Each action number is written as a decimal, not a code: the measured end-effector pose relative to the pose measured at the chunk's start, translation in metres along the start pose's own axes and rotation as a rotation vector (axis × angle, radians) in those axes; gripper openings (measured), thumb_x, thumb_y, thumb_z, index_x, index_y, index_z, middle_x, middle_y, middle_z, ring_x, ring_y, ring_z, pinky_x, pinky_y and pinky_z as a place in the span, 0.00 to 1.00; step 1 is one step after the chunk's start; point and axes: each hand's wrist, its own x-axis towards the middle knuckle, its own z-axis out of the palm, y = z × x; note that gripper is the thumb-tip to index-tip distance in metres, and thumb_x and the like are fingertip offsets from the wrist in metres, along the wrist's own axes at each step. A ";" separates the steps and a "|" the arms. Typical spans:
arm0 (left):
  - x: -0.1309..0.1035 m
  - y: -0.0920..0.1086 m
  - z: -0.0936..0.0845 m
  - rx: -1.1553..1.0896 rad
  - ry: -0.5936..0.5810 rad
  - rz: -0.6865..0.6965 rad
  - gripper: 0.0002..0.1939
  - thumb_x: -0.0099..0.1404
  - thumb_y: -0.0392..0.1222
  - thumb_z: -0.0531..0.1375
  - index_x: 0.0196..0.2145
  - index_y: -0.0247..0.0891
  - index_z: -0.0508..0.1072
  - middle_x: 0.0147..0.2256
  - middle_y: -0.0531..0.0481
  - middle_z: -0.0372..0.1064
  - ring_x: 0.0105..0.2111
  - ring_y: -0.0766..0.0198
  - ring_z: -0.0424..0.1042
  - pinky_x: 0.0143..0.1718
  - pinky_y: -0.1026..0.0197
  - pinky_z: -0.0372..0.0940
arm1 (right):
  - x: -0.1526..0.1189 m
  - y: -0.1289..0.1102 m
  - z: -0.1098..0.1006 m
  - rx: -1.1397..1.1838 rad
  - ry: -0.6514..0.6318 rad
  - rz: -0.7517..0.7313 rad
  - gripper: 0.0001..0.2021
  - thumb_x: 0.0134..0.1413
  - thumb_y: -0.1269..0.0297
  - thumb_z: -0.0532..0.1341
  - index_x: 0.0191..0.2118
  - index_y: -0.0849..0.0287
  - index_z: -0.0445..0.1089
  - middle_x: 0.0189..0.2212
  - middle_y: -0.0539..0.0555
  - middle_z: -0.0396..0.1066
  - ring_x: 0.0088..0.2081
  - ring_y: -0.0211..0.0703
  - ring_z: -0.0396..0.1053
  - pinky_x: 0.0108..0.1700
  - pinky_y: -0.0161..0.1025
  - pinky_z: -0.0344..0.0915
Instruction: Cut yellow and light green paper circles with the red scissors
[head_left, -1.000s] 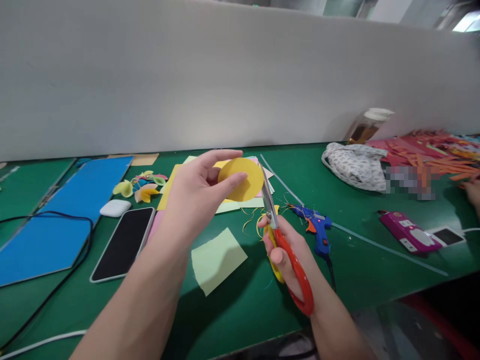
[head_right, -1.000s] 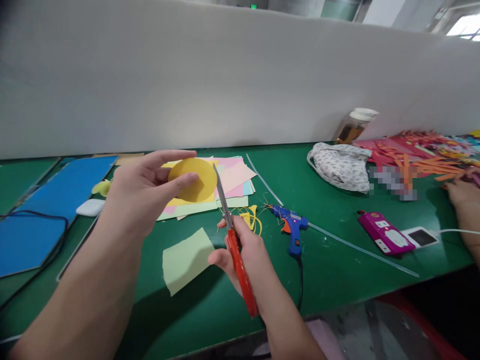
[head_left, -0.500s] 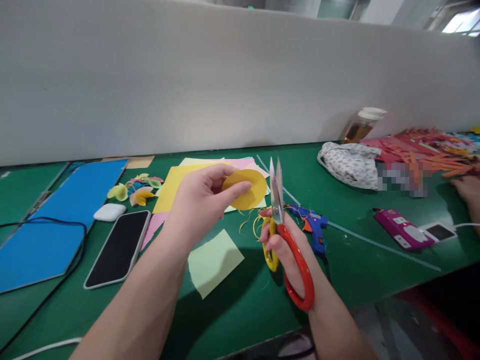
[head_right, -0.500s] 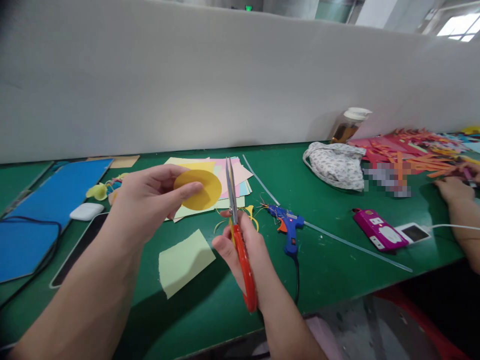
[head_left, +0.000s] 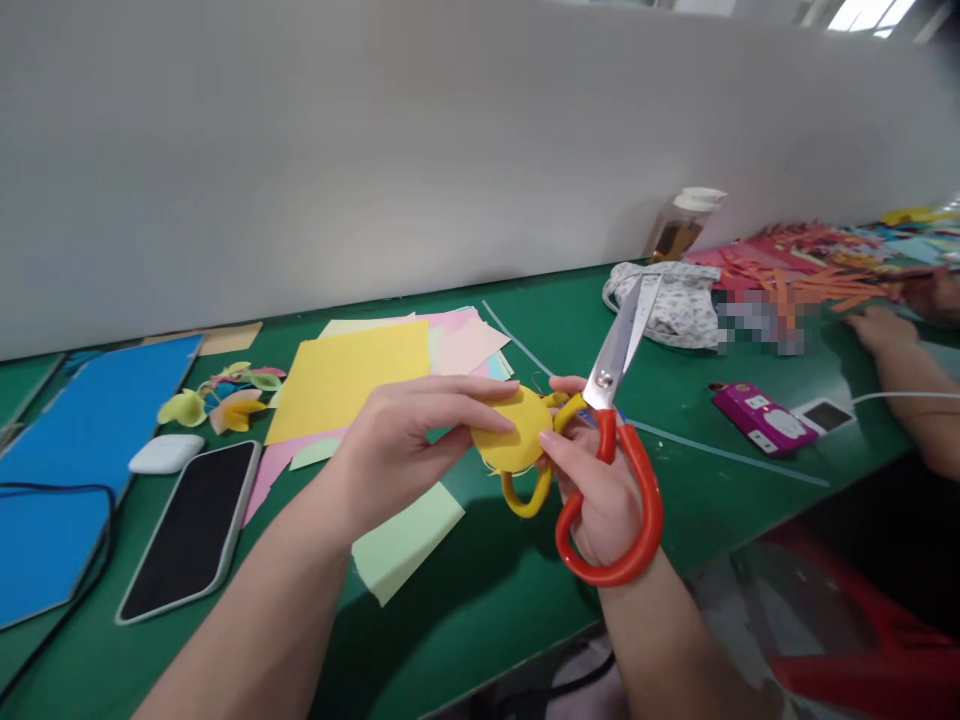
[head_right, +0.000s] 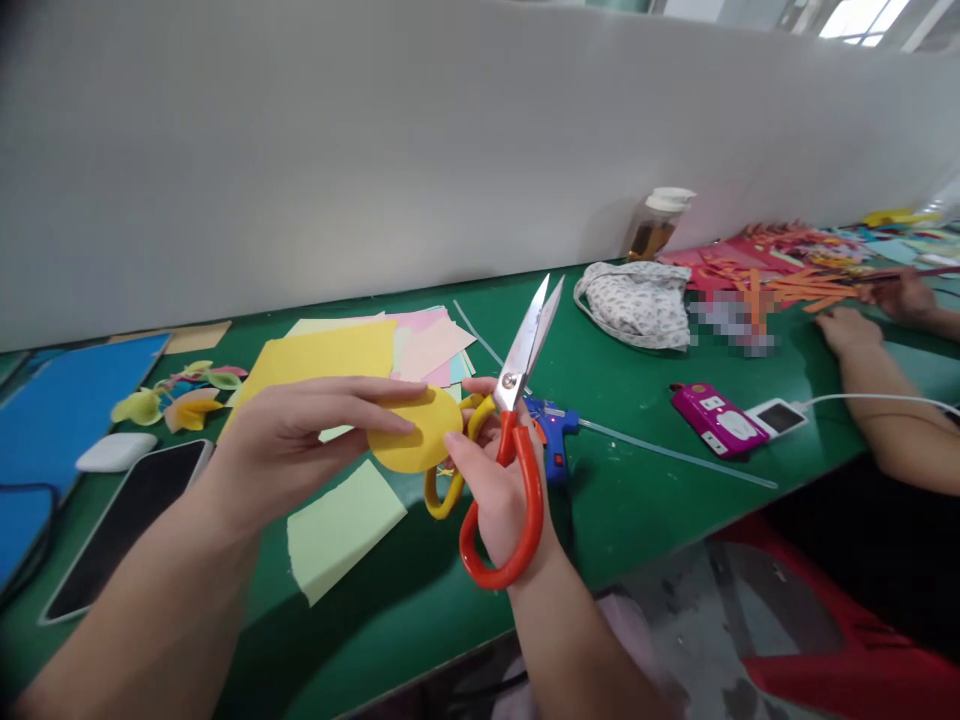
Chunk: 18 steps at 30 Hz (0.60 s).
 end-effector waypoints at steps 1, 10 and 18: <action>0.000 0.000 0.001 -0.038 0.025 -0.031 0.11 0.63 0.33 0.61 0.37 0.45 0.82 0.46 0.49 0.79 0.46 0.59 0.77 0.47 0.62 0.72 | 0.001 -0.001 -0.001 -0.033 0.002 -0.023 0.17 0.51 0.67 0.64 0.48 0.50 0.66 0.31 0.47 0.67 0.29 0.36 0.67 0.34 0.35 0.70; 0.007 -0.002 0.012 -0.288 -0.099 -0.569 0.28 0.57 0.46 0.68 0.55 0.45 0.73 0.23 0.55 0.71 0.22 0.67 0.71 0.25 0.66 0.69 | 0.002 -0.003 -0.004 -0.246 -0.057 -0.076 0.17 0.52 0.68 0.64 0.48 0.50 0.66 0.32 0.46 0.66 0.29 0.35 0.67 0.30 0.33 0.69; 0.008 -0.006 0.017 -0.530 0.222 -0.607 0.10 0.54 0.47 0.70 0.31 0.39 0.81 0.30 0.49 0.77 0.29 0.65 0.74 0.28 0.67 0.71 | 0.006 0.000 -0.003 -0.177 0.022 -0.126 0.16 0.56 0.54 0.64 0.47 0.52 0.66 0.28 0.46 0.66 0.27 0.36 0.64 0.31 0.35 0.66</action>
